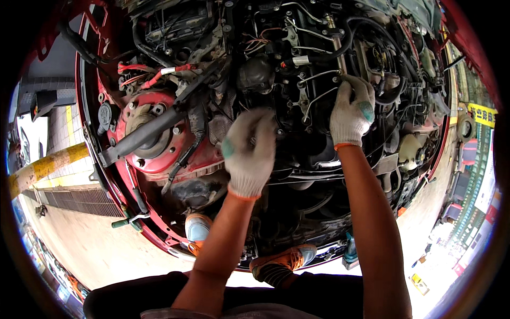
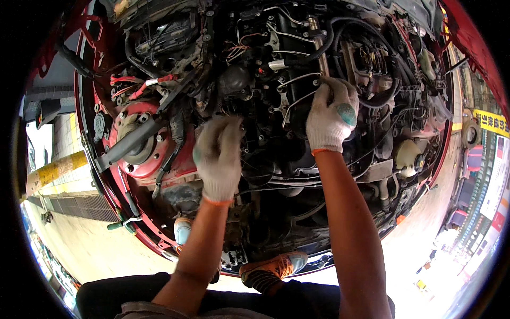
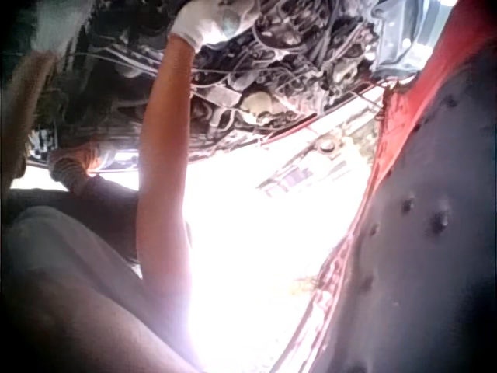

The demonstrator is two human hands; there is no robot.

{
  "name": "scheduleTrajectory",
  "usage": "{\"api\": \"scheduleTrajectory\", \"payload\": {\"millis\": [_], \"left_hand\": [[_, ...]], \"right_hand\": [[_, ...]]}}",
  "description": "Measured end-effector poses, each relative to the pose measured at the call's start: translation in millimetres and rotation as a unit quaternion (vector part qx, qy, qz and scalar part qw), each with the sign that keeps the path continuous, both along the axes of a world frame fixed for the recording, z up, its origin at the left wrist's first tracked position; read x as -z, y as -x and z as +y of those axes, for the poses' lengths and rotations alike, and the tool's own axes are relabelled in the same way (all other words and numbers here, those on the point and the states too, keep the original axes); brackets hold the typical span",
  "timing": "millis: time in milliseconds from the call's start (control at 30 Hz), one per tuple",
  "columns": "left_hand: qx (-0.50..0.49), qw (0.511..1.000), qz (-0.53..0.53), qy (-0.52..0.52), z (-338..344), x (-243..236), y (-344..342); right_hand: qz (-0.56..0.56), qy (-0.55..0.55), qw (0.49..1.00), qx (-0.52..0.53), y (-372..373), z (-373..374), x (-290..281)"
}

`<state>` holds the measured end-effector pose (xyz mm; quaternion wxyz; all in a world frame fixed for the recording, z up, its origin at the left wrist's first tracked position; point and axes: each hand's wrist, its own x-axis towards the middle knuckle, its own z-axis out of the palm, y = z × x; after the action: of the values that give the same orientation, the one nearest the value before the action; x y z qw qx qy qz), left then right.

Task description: The person works on a car engine with the hood open, using a wrench to loosen and tighten bolts on the engine block. They repeatedly reach into the engine bay to adjust components and reposition parts while wearing gloves.

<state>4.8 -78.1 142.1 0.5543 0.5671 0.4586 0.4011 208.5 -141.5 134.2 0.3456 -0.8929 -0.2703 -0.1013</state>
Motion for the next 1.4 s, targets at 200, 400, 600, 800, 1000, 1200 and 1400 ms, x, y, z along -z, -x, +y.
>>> {"api": "scheduleTrajectory", "payload": {"millis": [200, 400, 600, 800, 1000, 1200, 1400], "left_hand": [[0.171, 0.886, 0.304, -0.305, 168, -2, -106], [0.455, 0.655, 0.556, -0.233, 218, 1, -148], [0.442, 0.705, 0.468, -0.297, 239, 19, -146], [0.392, 0.888, 0.238, -0.025, 267, 4, -134], [0.423, 0.868, 0.261, 0.0, 251, 2, -134], [0.426, 0.821, 0.376, -0.052, 231, 3, -141], [0.314, 0.909, 0.272, -0.006, 243, 25, -143]], "right_hand": [[-0.007, -0.008, 1.0, 0.007, -1, 0, -5], [-0.017, -0.017, 1.0, 0.007, -2, 2, -3], [-0.012, -0.036, 0.999, 0.011, -3, 1, -1], [-0.019, -0.037, 0.999, 0.012, -3, 0, -2], [-0.021, -0.039, 0.999, 0.013, -3, -2, -2], [0.0, -0.027, 0.999, 0.022, -1, 0, -6], [-0.009, -0.039, 0.999, 0.009, -1, 1, -5]]}}
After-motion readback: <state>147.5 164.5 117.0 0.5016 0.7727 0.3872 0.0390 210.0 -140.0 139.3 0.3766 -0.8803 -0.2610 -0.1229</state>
